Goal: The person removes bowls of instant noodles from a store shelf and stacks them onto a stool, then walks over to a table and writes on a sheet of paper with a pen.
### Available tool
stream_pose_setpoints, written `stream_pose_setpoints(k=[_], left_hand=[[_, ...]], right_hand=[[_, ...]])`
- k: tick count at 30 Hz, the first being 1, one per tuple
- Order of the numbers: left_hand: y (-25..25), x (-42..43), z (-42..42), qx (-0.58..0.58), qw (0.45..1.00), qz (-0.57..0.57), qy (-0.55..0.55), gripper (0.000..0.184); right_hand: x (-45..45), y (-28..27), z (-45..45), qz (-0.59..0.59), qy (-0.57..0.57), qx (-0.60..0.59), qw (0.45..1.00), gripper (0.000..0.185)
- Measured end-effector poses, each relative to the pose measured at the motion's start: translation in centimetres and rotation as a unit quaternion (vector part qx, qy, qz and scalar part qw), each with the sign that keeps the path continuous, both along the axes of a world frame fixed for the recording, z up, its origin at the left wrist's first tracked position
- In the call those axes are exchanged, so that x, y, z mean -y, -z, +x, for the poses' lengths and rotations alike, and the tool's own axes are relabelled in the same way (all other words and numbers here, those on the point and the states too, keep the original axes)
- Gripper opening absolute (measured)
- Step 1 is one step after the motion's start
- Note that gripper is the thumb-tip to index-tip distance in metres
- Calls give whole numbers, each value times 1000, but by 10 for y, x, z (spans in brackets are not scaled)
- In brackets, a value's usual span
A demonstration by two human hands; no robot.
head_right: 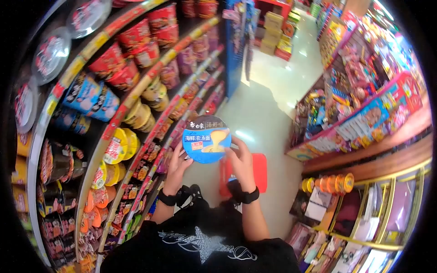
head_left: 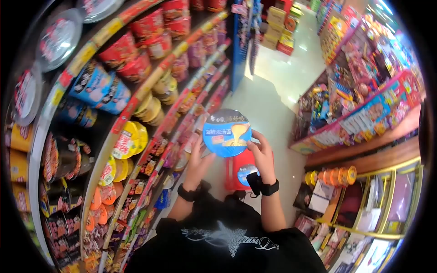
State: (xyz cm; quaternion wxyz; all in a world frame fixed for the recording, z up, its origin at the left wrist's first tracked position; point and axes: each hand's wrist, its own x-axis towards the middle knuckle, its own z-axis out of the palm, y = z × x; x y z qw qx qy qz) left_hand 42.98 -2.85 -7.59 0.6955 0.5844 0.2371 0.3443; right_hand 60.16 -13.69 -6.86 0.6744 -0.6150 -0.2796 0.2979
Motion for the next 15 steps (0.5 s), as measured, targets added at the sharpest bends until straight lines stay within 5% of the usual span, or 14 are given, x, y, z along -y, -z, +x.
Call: stream_pose_setpoints(k=[7,15], left_hand=[[73,36,55,-129,969,-137,159,56],[201,67,75,-331,903,-155,226,49]], right_hand=[[91,83,52,-149,67,-55,985,35],[147,185,51,-276,72,-156,946,38]])
